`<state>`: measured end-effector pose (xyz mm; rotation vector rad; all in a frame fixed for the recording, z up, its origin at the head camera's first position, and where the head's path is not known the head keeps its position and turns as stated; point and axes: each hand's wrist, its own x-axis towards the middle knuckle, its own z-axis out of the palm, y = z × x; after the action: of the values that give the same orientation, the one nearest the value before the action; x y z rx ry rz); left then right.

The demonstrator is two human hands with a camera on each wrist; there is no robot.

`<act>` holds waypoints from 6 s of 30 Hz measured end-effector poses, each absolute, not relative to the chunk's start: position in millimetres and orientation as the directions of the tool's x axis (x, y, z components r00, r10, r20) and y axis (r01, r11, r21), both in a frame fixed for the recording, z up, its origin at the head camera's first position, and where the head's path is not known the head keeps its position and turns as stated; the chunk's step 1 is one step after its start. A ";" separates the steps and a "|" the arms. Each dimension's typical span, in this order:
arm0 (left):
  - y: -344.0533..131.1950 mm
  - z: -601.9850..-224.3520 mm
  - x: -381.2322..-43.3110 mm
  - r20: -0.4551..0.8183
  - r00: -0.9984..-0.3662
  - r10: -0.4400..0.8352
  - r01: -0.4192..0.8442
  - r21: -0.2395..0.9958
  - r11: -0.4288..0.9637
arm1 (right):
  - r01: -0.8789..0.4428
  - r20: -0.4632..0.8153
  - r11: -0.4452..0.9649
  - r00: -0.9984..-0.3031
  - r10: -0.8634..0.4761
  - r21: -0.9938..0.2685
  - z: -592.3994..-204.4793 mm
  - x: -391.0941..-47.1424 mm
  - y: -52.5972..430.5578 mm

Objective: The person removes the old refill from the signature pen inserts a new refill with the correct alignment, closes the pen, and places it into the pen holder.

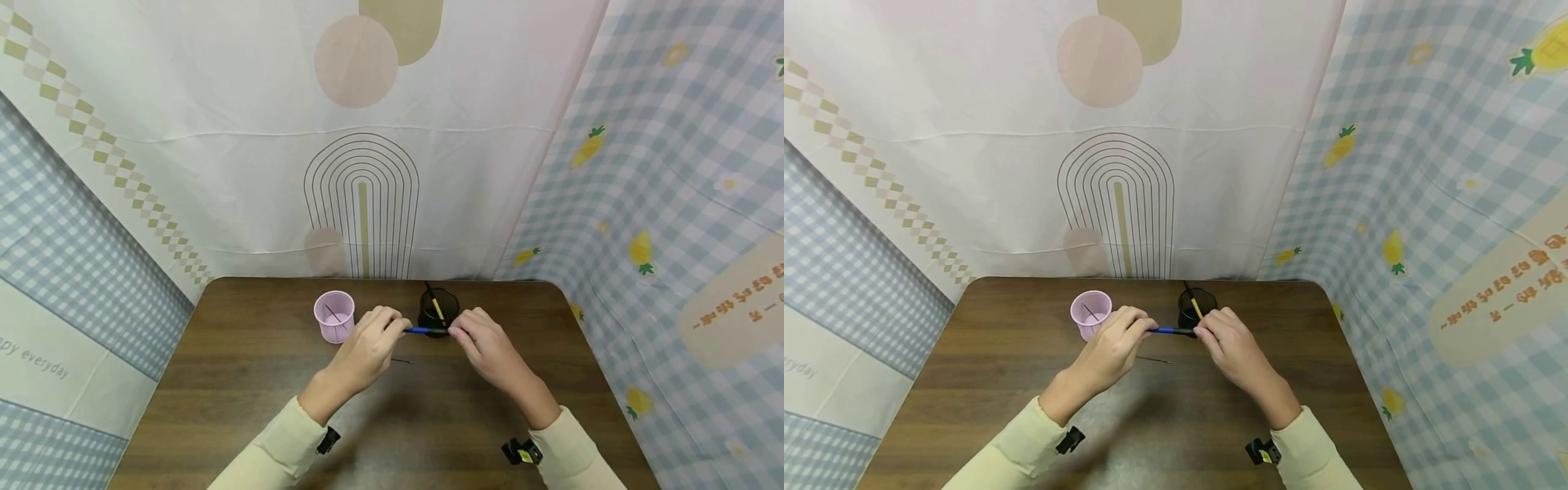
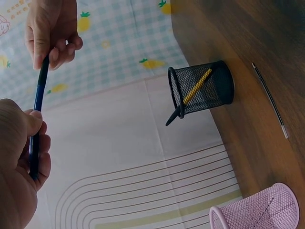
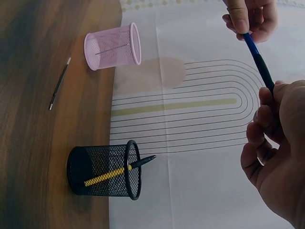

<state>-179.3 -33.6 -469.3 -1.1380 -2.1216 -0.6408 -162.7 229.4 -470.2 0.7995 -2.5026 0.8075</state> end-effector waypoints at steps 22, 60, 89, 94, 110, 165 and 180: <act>-35.3 -469.8 -182.1 0.718 -0.447 0.533 0.849 0.154 0.505 | -0.639 0.588 0.633 -0.736 -0.336 -0.438 -464.8 -160.5 226.6; -34.0 -471.9 -180.7 0.738 -0.459 0.494 0.852 0.208 0.481 | -0.631 0.561 0.622 -0.753 -0.345 -0.464 -469.6 -158.7 222.1; -27.0 -476.5 -179.8 0.727 -0.468 0.502 0.855 0.229 0.465 | -0.704 0.623 0.588 -0.678 -0.389 -0.399 -469.7 -166.8 220.2; -27.1 -478.9 -181.2 0.726 -0.473 0.499 0.852 0.234 0.468 | -0.701 0.620 0.602 -0.678 -0.396 -0.382 -466.9 -170.9 221.6; -44.5 -493.9 -189.9 0.699 -0.538 0.471 0.804 0.257 0.537 | -0.653 0.601 0.683 -0.701 -0.384 -0.326 -456.4 -190.6 248.5; -120.1 -594.5 -168.9 0.553 -0.529 0.643 0.798 0.067 0.599 | -0.402 0.117 0.884 -0.916 -0.385 -0.237 -516.4 -290.0 290.9; -145.1 -611.5 -164.0 0.528 -0.575 0.625 0.770 0.091 0.631 | -0.462 -0.009 0.887 -0.887 -0.462 0.026 -518.2 -307.3 257.5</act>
<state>-164.0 -145.1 -611.5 -1.0993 -2.4021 -0.4335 -307.3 257.5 -518.2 0.7473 -3.0538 -0.0437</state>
